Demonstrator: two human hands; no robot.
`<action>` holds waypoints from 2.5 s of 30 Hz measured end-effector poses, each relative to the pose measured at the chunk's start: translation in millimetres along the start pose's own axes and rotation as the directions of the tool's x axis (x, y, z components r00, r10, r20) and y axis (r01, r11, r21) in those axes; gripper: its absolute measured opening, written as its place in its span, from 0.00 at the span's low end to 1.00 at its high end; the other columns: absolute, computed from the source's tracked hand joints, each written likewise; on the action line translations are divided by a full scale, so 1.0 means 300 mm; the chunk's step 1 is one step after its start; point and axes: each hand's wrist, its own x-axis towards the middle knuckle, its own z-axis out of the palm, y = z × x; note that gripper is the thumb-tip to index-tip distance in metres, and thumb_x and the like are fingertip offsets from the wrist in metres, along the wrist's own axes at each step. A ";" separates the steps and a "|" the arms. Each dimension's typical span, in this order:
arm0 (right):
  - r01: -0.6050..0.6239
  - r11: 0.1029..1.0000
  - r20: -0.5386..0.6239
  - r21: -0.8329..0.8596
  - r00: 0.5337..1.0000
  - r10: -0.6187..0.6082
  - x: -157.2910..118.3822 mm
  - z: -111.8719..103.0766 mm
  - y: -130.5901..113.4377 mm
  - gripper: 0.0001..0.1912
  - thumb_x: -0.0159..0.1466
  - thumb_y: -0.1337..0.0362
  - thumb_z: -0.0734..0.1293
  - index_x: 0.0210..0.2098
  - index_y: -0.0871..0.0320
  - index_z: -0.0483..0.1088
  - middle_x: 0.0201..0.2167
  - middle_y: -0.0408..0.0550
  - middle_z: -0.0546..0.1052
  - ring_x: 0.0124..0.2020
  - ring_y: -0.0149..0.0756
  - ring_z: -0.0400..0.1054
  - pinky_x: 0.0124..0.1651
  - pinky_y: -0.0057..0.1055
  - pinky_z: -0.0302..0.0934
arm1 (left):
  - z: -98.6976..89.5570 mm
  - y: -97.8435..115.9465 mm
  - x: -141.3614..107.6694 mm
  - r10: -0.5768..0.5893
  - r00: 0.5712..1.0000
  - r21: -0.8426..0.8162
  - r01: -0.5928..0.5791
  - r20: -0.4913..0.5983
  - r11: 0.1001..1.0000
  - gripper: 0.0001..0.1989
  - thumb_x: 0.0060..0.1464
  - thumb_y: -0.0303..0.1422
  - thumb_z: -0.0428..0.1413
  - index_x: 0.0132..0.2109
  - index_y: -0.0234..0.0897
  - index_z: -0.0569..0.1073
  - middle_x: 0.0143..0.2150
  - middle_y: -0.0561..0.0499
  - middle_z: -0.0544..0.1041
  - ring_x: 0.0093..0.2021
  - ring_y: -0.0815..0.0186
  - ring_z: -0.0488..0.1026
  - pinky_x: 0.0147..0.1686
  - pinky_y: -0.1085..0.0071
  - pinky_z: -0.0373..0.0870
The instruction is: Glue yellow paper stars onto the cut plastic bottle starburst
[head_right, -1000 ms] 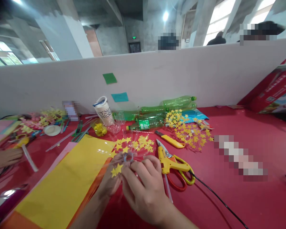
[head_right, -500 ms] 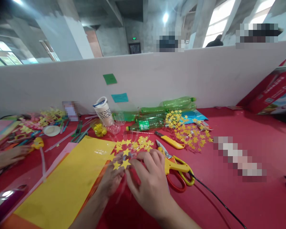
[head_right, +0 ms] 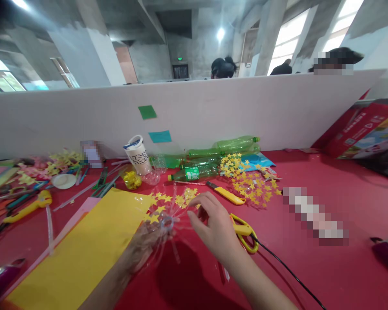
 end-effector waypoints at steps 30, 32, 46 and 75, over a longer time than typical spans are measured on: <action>0.013 0.984 0.127 -0.180 0.992 0.010 -0.165 0.176 0.060 0.10 0.59 0.78 0.60 0.30 0.57 0.65 0.31 0.44 0.69 0.30 0.31 0.66 0.33 0.27 0.62 | -0.140 0.149 -0.040 -0.239 0.970 0.181 0.244 -0.048 0.953 0.25 0.44 0.28 0.60 0.51 0.38 0.64 0.50 0.41 0.76 0.45 0.55 0.77 0.46 0.62 0.70; 0.022 0.977 0.167 -0.210 0.986 0.014 -0.174 0.166 0.055 0.10 0.59 0.78 0.60 0.30 0.57 0.65 0.31 0.44 0.69 0.30 0.32 0.66 0.33 0.27 0.62 | -0.136 0.147 -0.040 -0.231 0.971 0.210 0.240 -0.066 0.948 0.24 0.45 0.30 0.60 0.50 0.39 0.65 0.50 0.41 0.76 0.44 0.56 0.78 0.44 0.62 0.71; 0.210 0.913 0.293 -0.349 0.950 -0.107 -0.199 0.106 -0.005 0.13 0.60 0.73 0.61 0.42 0.57 0.70 0.38 0.49 0.76 0.36 0.38 0.71 0.36 0.32 0.67 | -0.185 0.143 -0.008 -0.004 0.996 0.461 0.042 -0.084 0.886 0.16 0.44 0.31 0.60 0.43 0.37 0.72 0.43 0.44 0.78 0.46 0.56 0.75 0.47 0.63 0.68; 0.355 0.645 0.678 -0.677 0.642 0.358 0.424 0.135 0.363 0.15 0.66 0.60 0.63 0.51 0.59 0.66 0.50 0.51 0.70 0.46 0.40 0.69 0.47 0.43 0.66 | -0.088 0.117 0.009 0.693 0.673 0.661 -0.399 -0.260 0.636 0.09 0.53 0.37 0.57 0.41 0.40 0.72 0.40 0.52 0.74 0.41 0.64 0.73 0.44 0.69 0.68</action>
